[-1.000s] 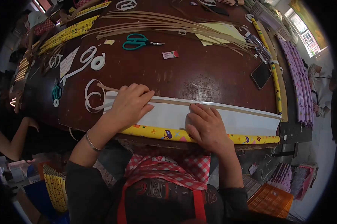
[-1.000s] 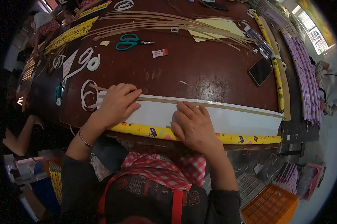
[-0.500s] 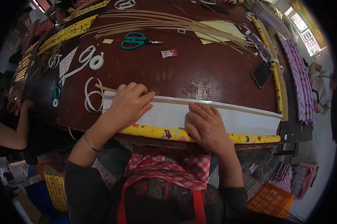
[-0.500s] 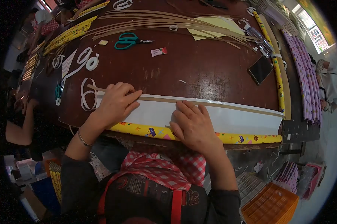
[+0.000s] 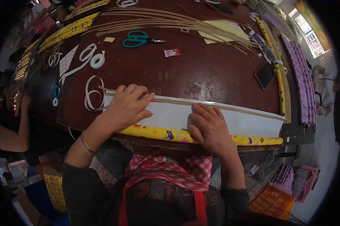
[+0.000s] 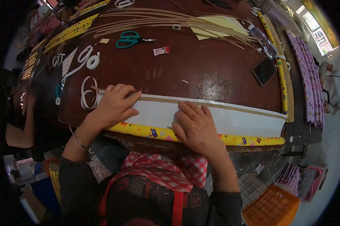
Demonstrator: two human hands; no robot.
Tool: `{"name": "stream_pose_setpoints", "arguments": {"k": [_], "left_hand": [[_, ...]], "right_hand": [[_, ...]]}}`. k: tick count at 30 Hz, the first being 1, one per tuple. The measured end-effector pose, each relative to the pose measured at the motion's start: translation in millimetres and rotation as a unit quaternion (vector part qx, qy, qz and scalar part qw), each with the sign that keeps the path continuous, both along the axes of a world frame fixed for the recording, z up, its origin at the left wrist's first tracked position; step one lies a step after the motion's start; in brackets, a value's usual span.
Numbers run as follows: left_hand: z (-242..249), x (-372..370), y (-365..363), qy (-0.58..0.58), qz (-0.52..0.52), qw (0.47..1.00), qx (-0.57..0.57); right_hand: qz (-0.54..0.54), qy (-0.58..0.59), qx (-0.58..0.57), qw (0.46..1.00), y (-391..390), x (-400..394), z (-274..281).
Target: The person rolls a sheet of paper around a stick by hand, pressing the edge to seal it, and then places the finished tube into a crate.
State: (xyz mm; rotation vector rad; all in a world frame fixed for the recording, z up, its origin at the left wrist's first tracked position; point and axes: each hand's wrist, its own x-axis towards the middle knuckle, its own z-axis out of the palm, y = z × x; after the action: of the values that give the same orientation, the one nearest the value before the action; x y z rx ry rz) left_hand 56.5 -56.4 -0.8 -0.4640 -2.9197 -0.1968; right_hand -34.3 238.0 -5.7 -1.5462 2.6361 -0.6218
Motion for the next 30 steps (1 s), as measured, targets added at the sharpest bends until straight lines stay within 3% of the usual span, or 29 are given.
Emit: {"name": "stream_pose_setpoints", "arguments": {"k": [8, 30], "left_hand": [[-1, 10, -22, -0.008, 0.072, 0.997, 0.041], [-5, 14, -24, 0.029, 0.049, 0.997, 0.042]], "right_hand": [[-0.006, -0.006, 0.000, 1.000, 0, 0, 0], [-0.002, -0.012, 0.013, 1.000, 1, -1, 0]]}}
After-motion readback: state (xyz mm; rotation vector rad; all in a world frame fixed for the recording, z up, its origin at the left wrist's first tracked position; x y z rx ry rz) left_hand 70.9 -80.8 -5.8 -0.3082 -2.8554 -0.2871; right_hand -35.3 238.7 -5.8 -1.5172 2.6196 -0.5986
